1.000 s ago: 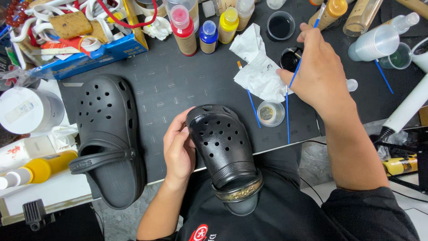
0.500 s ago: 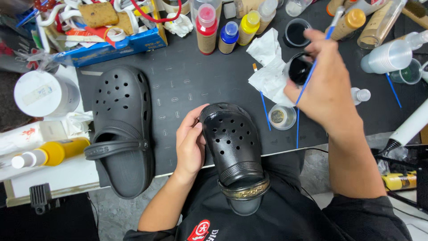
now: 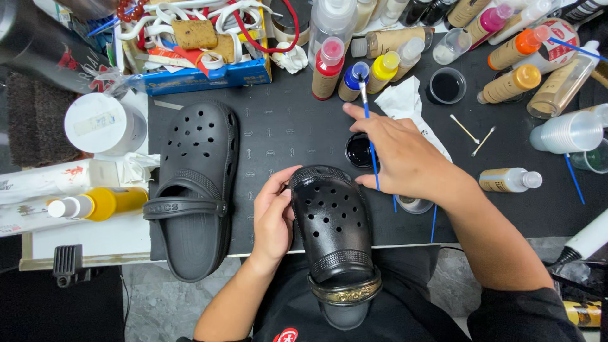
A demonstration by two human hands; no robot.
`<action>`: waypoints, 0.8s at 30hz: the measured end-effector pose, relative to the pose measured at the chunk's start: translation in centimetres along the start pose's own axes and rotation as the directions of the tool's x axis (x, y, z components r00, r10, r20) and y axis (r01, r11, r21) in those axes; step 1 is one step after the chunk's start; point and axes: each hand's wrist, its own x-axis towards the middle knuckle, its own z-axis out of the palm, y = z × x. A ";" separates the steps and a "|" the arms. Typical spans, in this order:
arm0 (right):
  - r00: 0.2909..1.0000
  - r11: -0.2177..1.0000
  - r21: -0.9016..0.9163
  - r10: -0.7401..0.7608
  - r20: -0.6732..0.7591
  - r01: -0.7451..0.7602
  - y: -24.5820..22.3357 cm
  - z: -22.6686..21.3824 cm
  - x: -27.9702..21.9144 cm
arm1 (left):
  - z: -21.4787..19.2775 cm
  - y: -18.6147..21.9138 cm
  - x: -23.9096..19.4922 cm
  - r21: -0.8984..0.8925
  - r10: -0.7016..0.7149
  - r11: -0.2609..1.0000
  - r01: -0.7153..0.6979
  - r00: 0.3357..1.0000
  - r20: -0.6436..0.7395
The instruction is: The person applies black dye to a black foam shoe using a small brush. They hold the shoe in one hand and carefully paint the outer surface around the circular holes, moving the shoe to reach all sides.
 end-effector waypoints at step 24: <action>0.957 0.993 0.106 0.086 -0.276 -0.058 5.1 2.1 -3.5 | 0.9 0.1 0.5 0.146 0.073 0.986 -0.075 0.997 0.016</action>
